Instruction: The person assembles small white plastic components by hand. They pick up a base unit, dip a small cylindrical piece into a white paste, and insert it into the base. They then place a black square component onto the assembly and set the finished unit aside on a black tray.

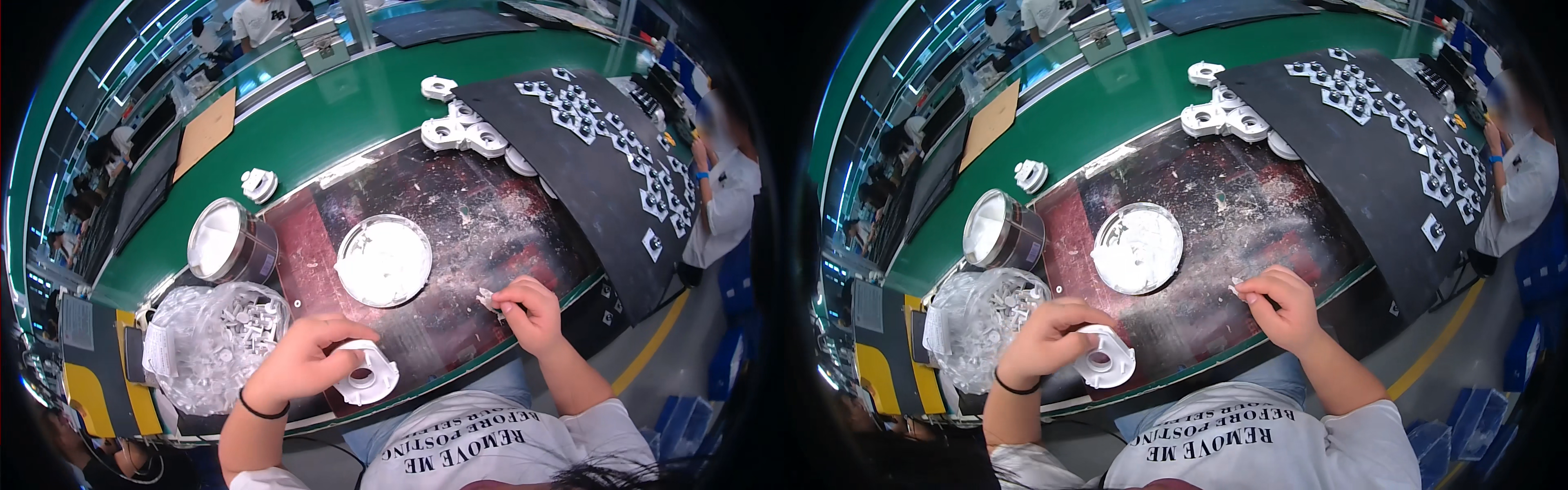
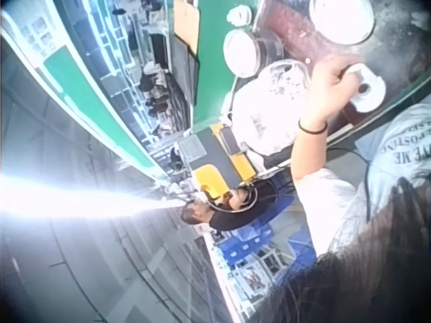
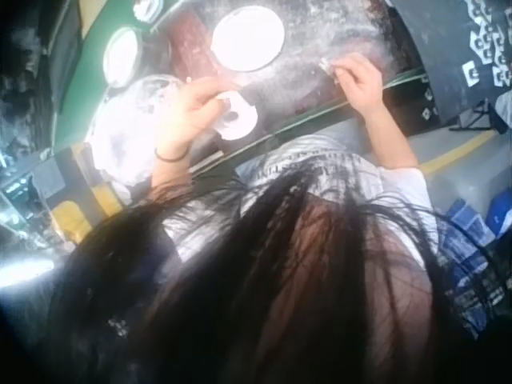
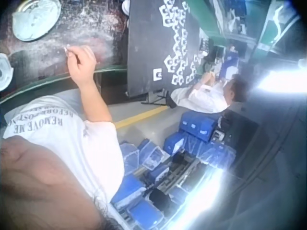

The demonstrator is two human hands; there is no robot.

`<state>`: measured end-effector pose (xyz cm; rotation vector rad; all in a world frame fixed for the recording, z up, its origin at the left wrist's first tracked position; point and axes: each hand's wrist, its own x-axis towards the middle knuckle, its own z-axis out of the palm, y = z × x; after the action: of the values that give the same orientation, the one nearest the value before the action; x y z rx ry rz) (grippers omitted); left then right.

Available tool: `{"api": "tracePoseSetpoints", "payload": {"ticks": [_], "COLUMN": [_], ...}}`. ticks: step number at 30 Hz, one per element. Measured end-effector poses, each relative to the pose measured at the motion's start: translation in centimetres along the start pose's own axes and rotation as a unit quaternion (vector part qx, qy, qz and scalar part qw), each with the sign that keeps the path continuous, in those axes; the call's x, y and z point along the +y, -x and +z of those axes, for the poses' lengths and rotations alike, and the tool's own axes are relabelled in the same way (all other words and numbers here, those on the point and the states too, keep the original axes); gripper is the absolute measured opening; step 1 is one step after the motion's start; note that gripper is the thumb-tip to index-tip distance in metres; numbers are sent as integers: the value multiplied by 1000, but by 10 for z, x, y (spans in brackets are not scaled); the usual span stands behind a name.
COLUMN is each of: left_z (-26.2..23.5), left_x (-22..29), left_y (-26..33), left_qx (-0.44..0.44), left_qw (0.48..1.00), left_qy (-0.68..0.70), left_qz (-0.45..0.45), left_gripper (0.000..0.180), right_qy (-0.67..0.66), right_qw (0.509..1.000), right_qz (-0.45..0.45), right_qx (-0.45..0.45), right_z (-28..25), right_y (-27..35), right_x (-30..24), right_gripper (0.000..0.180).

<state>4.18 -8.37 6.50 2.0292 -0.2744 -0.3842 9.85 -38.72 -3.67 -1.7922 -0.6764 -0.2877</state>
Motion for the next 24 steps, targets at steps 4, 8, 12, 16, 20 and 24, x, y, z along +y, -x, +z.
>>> {"api": "tracePoseSetpoints", "payload": {"ticks": [4,8,12,16,20,24], "left_z": [18,27,33,32,33,35], "left_x": [-37,-66,-74,-71,-75,-70], "left_y": [-7,1,-2,-5,6,16], "left_qx": [-31,59,96,115,149,183], "left_qw": [980,980,977,971,987,982], "left_qy": [103,122,136,163,29,-12], "left_qz": [-170,-149,-133,-130,-56,-45], "left_gripper": [23,23,21,21,23,25], "right_qy": [15,5,259,435,500,509], "right_qw": [1000,989,957,872,826,811], "right_qz": [-18,-148,-88,108,203,265], "right_qx": [-4,-13,97,198,160,111], "right_z": [-8,-37,-126,-211,-234,-241], "right_y": [1,20,38,44,40,34], "right_x": [-4,-39,-51,-26,1,12], "right_gripper": [14,18,18,34,46,49]}}
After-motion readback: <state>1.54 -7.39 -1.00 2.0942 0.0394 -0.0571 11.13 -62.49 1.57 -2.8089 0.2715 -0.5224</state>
